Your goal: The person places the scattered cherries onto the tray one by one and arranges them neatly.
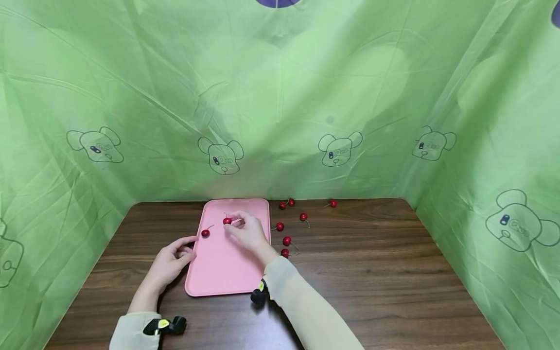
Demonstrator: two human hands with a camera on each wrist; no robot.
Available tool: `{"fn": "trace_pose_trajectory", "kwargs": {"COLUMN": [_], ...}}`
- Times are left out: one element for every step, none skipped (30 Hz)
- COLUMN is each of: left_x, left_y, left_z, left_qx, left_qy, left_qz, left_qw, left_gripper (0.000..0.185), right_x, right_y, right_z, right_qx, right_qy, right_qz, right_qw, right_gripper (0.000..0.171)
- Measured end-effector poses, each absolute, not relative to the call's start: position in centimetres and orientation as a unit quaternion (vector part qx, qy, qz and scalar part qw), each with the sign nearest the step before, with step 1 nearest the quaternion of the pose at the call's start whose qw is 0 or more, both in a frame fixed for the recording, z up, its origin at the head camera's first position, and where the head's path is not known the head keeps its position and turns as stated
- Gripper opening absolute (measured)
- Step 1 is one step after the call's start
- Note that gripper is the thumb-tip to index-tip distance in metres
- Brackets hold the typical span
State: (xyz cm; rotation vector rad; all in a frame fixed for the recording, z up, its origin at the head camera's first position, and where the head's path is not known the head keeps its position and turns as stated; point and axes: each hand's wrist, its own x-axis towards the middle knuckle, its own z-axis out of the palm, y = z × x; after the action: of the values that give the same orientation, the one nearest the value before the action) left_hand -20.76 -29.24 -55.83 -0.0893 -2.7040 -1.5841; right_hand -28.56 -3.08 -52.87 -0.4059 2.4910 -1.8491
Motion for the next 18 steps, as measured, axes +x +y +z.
{"fn": "trace_pose_trajectory", "kwargs": {"left_x": [-20.8,-20.8,-20.8,-20.8,-20.8,-20.8,-20.8,-20.7,-20.7,-20.7,-20.7,-20.7,-20.7,-20.7,-20.8,-20.8,-20.8,-20.9], "left_y": [-29.2,-29.2,-29.3,-29.3,-29.3,-29.3,-29.3,-29.3,-29.3,-29.3,-29.3,-29.3,-29.3,-29.3,-29.3,-29.3,-29.3,-29.3], "left_z": [-55.9,-55.9,-56.0,-56.0,-56.0,-56.0,-56.0,-56.0,-56.0,-56.0,-56.0,-56.0,-56.0,-56.1,-56.0,-56.0,-56.0,-56.0], "left_qx": [-0.027,-0.027,-0.025,-0.025,-0.024,-0.023,-0.022,-0.023,-0.023,-0.023,-0.023,-0.022,-0.022,-0.021,-0.021,-0.021,-0.021,-0.02], "left_qy": [-0.863,-0.863,-0.863,-0.863,-0.862,-0.863,-0.862,-0.862,-0.862,-0.862,-0.862,-0.862,-0.862,-0.863,-0.864,-0.865,-0.865,-0.866], "left_qz": [-0.505,-0.505,-0.505,-0.505,-0.506,-0.505,-0.506,-0.506,-0.506,-0.507,-0.507,-0.507,-0.506,-0.505,-0.503,-0.502,-0.501,-0.499], "left_qw": [0.003,0.001,-0.001,-0.001,-0.002,-0.003,-0.004,-0.005,-0.005,-0.006,-0.006,-0.006,-0.005,-0.005,-0.005,-0.004,-0.003,-0.002], "left_gripper": [0.046,0.046,0.047,0.047,0.047,0.048,0.048,0.049,0.049,0.049,0.049,0.049,0.048,0.048,0.048,0.047,0.047,0.047], "right_x": [-28.5,-28.5,-28.4,-28.3,-28.2,-28.2,-28.1,-28.0,-27.9,-27.9,-27.9,-27.8,-27.8,-27.9,-27.9,-27.9,-27.9,-27.9], "right_y": [-3.3,-3.5,-3.7,-3.9,-4.0,-4.2,-4.2,-4.3,-4.4,-4.4,-4.5,-4.5,-4.5,-4.5,-4.6,-4.6,-4.6,-4.6], "right_z": [-53.1,-53.2,-53.4,-53.5,-53.6,-53.8,-54.0,-54.3,-54.5,-54.8,-55.0,-55.1,-55.2,-55.3,-55.3,-55.3,-55.3,-55.3], "right_qx": [-0.13,-0.13,-0.131,-0.13,-0.129,-0.13,-0.128,-0.127,-0.128,-0.128,-0.128,-0.13,-0.131,-0.133,-0.135,-0.135,-0.136,-0.136], "right_qy": [0.796,0.796,0.797,0.798,0.799,0.803,0.806,0.81,0.814,0.817,0.82,0.821,0.821,0.822,0.823,0.824,0.826,0.828], "right_qz": [-0.591,-0.591,-0.59,-0.589,-0.587,-0.582,-0.577,-0.572,-0.566,-0.562,-0.558,-0.556,-0.555,-0.554,-0.552,-0.55,-0.547,-0.543], "right_qw": [0.006,0.006,0.005,0.005,0.005,0.006,0.007,0.007,0.007,0.009,0.011,0.012,0.013,0.014,0.014,0.015,0.014,0.013], "right_gripper": [0.031,0.031,0.031,0.031,0.031,0.03,0.029,0.028,0.027,0.028,0.028,0.028,0.029,0.029,0.029,0.029,0.029,0.028]}}
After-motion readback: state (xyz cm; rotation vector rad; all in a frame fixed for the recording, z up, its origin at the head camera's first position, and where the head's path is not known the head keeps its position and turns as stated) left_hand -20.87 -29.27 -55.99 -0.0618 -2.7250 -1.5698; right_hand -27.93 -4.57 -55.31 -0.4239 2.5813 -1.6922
